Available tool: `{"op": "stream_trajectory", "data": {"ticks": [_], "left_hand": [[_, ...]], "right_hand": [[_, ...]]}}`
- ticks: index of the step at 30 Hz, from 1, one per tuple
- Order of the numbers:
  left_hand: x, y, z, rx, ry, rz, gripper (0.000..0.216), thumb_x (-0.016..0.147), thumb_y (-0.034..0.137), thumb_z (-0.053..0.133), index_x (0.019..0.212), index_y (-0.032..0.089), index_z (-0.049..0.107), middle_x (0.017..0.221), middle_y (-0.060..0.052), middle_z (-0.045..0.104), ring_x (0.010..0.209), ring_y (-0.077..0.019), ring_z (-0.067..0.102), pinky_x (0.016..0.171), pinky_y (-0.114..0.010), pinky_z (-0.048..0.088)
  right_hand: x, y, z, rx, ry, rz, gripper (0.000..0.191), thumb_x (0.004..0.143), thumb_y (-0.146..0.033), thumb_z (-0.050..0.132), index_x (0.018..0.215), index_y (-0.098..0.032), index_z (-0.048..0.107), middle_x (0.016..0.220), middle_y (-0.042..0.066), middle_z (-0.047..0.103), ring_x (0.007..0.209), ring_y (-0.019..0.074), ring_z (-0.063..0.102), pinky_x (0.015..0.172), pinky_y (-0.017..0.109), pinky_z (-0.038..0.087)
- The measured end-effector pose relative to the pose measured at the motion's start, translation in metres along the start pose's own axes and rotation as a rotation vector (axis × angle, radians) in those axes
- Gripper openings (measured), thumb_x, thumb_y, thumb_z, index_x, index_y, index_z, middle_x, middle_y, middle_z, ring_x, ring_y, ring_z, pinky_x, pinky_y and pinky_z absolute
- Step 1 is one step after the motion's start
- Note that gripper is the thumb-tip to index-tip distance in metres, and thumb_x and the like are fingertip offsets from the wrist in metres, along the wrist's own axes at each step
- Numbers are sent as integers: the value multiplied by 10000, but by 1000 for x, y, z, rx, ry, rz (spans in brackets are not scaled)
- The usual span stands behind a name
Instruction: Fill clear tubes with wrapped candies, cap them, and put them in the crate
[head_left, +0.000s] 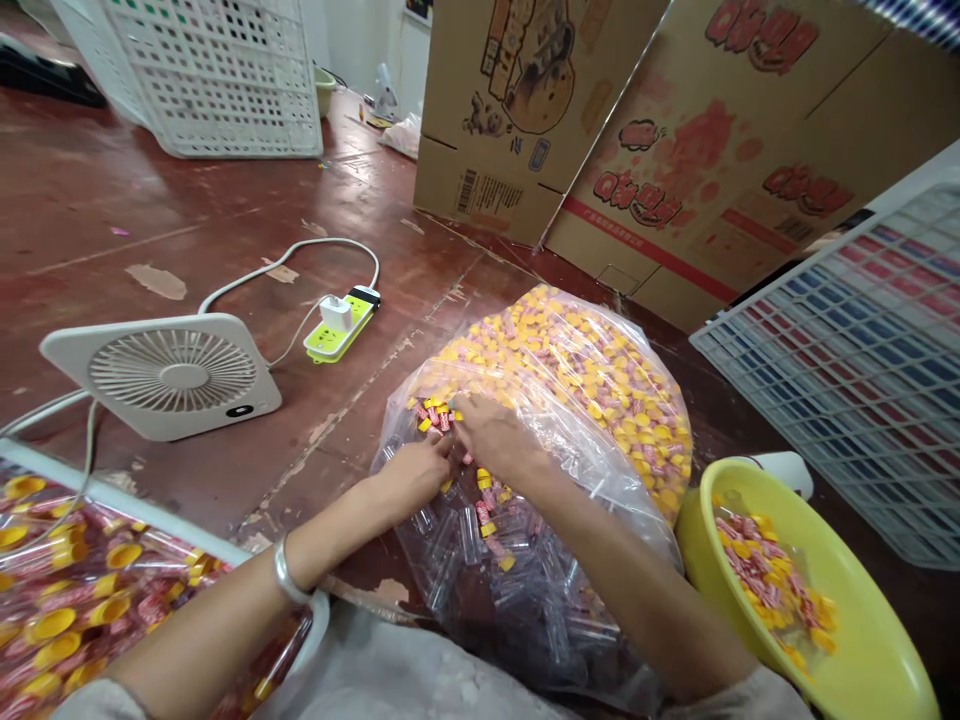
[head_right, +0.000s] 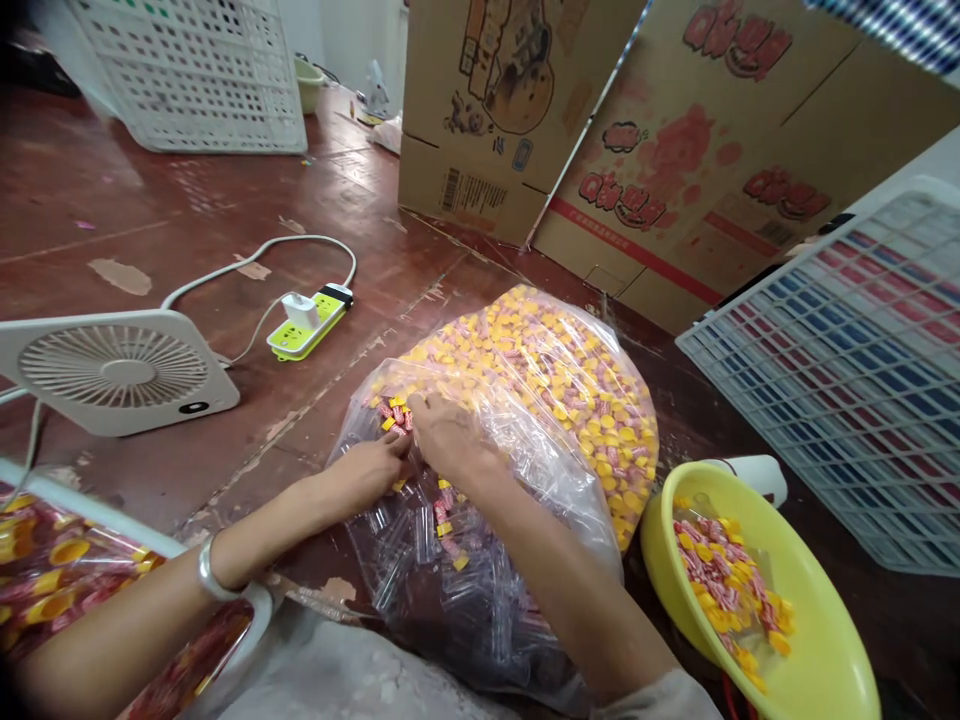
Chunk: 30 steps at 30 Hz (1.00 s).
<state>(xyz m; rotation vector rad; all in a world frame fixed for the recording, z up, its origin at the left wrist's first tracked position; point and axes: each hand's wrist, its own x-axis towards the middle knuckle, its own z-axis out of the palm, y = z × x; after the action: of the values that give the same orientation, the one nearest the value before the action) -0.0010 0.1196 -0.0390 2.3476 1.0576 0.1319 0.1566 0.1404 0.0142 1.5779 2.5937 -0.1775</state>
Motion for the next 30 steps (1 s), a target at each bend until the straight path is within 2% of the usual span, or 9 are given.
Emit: {"op": "stream_trajectory", "data": {"ticks": [2, 5, 9, 14, 19, 23, 26, 28, 30], "left_hand": [[-4, -5, -3, -74, 42, 6, 163, 794, 72, 625, 871, 170, 730, 1001, -109, 692, 1033, -275, 607, 861, -347, 490], [-19, -9, -6, -198, 109, -10, 197, 895, 220, 595, 1064, 174, 683, 1031, -74, 703, 996, -238, 624, 874, -327, 486], [-36, 2, -3, -685, 196, -17, 230, 922, 369, 571, 1014, 180, 664, 959, -12, 696, 889, -193, 622, 810, -276, 467], [-38, 21, 5, -1155, 240, -105, 300, 826, 449, 677, 876, 154, 660, 811, 6, 626, 769, -165, 539, 712, -257, 411], [-34, 24, 15, -1470, 258, -250, 383, 746, 496, 763, 879, 150, 666, 741, 12, 594, 659, -126, 487, 601, -226, 367], [-32, 23, 15, -1511, 231, -242, 375, 728, 482, 771, 855, 148, 658, 722, 9, 603, 666, -130, 515, 599, -229, 377], [-34, 17, 3, -1488, 226, -244, 339, 647, 378, 828, 816, 153, 640, 692, 32, 592, 631, -116, 498, 580, -222, 366], [-38, 9, -10, -1344, 261, -233, 291, 639, 295, 812, 834, 163, 642, 693, 44, 599, 635, -118, 506, 601, -227, 379], [-43, 0, -21, -995, 292, -213, 216, 676, 232, 739, 865, 178, 648, 718, 42, 622, 663, -139, 541, 636, -242, 402]], "right_hand": [[-15, 6, -10, 118, 130, 42, 117, 978, -244, 527, 1063, -186, 582, 1064, 85, 658, 924, 191, 636, 789, 297, 500], [-41, 9, -12, 516, 324, 78, 88, 936, -279, 609, 980, -203, 610, 941, 36, 686, 851, 172, 664, 762, 300, 536], [-62, 1, -2, 845, 332, 68, 111, 927, -270, 618, 1017, -205, 625, 906, 17, 714, 828, 167, 694, 749, 308, 563], [-69, -7, 1, 570, 284, -41, 222, 924, -371, 644, 799, -201, 575, 797, 15, 648, 767, 183, 630, 716, 326, 523], [-69, -18, 9, 297, 280, -166, 544, 722, -489, 828, 1071, -172, 555, 1106, 128, 625, 1095, 312, 560, 937, 480, 476], [-63, -27, 13, 291, 299, -122, 441, 771, -442, 792, 1032, -183, 548, 1072, 111, 620, 1048, 297, 559, 904, 460, 484], [-55, -23, 2, 308, 221, -220, 537, 715, -452, 836, 1074, -181, 543, 1160, 122, 610, 1139, 298, 540, 962, 447, 465], [-49, -16, -9, 290, 141, -229, 594, 712, -449, 840, 1146, -187, 530, 1223, 121, 597, 1167, 284, 545, 953, 408, 476], [-42, -9, -17, 180, 51, -102, 430, 847, -398, 732, 1172, -201, 531, 1165, 98, 635, 1072, 251, 607, 862, 358, 502]]}}
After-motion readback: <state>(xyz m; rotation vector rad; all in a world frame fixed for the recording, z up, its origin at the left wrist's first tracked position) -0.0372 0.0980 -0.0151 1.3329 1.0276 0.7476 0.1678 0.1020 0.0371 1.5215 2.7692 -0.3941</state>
